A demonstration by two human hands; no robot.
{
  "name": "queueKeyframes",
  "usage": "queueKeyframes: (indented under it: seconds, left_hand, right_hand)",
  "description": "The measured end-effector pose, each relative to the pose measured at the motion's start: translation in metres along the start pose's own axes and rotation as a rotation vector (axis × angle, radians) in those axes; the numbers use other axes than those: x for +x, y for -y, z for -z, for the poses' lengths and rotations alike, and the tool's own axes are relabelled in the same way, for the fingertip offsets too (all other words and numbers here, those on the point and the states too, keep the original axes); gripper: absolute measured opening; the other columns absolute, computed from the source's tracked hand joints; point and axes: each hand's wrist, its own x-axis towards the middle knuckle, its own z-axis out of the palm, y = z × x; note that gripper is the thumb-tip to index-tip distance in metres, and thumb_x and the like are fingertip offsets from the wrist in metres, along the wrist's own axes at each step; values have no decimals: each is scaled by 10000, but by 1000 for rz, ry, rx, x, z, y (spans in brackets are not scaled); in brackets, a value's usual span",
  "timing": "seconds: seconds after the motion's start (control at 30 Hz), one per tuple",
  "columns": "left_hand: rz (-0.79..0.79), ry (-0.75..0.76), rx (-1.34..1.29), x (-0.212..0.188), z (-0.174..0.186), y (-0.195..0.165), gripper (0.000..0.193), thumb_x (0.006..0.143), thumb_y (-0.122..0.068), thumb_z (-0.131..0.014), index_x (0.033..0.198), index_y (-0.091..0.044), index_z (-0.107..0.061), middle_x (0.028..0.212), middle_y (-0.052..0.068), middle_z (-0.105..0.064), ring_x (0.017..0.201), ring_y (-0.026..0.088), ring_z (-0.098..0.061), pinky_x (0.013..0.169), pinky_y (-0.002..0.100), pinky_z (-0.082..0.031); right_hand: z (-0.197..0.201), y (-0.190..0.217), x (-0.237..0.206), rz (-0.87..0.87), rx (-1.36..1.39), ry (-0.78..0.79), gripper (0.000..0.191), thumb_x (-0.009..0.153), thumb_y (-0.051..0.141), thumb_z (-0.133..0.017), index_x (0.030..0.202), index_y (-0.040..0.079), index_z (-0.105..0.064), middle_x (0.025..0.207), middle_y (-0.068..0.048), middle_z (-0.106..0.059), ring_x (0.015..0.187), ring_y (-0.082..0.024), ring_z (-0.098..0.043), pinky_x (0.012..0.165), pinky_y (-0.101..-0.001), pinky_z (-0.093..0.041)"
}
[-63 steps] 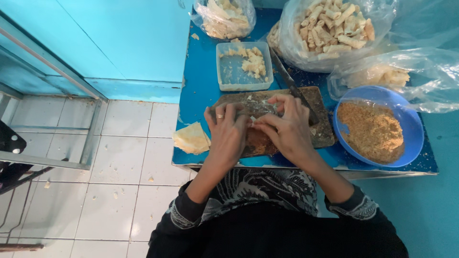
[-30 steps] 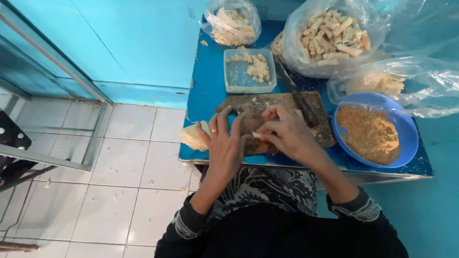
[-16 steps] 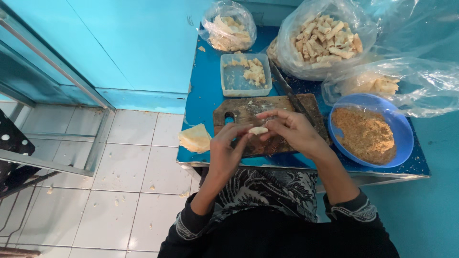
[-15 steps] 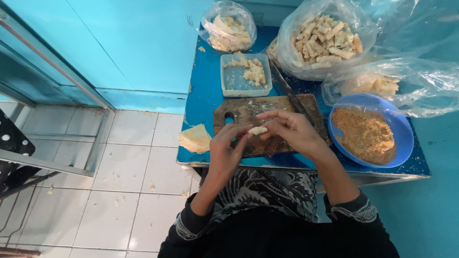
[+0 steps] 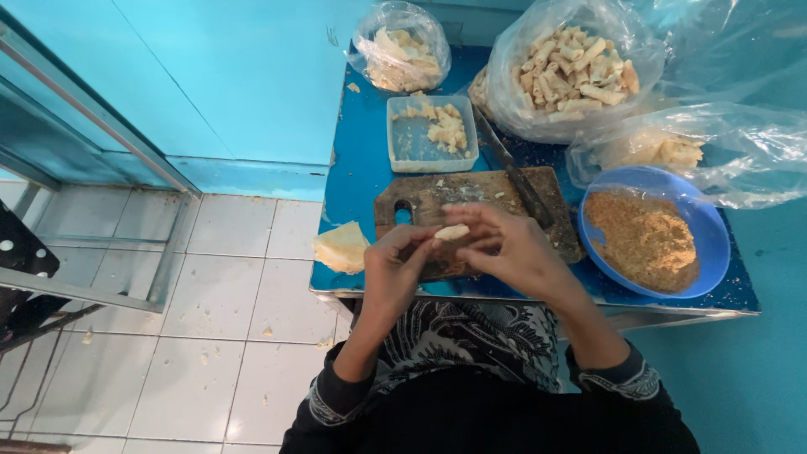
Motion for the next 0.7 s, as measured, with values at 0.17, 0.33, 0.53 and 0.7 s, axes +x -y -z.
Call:
queueKeyframes:
  seconds: [0.17, 0.33, 0.53, 0.7]
  left_hand:
    - [-80, 14, 110, 2, 0, -6, 195, 911, -36, -764, 1106, -23, -766, 933, 79, -741, 814, 138, -723, 705, 262, -562]
    - [-80, -1, 110, -2, 14, -25, 456, 881, -60, -743, 1329, -61, -658, 1045, 66, -761, 906, 149, -732, 701, 270, -558]
    - [-281, -282, 337, -7, 63, -27, 236, 962, -63, -723, 1196, -31, -732, 1150, 141, -731, 1054, 255, -726, 888, 346, -569]
    - [-227, -450, 600, -15, 106, 0, 172, 974, -80, -697, 1123, -10, -746, 1125, 167, -719, 1038, 333, -701, 882, 383, -539]
  right_hand:
    - [-4, -3, 7, -76, 124, -2, 296, 902, 115, -723, 1197, 105, -728, 1029, -53, -799, 891, -110, -763, 712, -275, -631]
    - [47, 1, 30, -80, -103, -173, 146, 927, 126, -732, 1065, 125, -780, 988, -53, -810, 823, -127, -757, 725, -254, -643]
    - [117, 37, 82, 552, -740, -566, 239, 942, -41, -728, 1173, -11, -776, 1205, -254, -705, 993, -336, -723, 790, -368, -587]
    - [67, 43, 62, 467, -867, -541, 177, 986, 116, -841, 1116, 27, -761, 1179, -218, -713, 1122, -369, -685, 967, -445, -541]
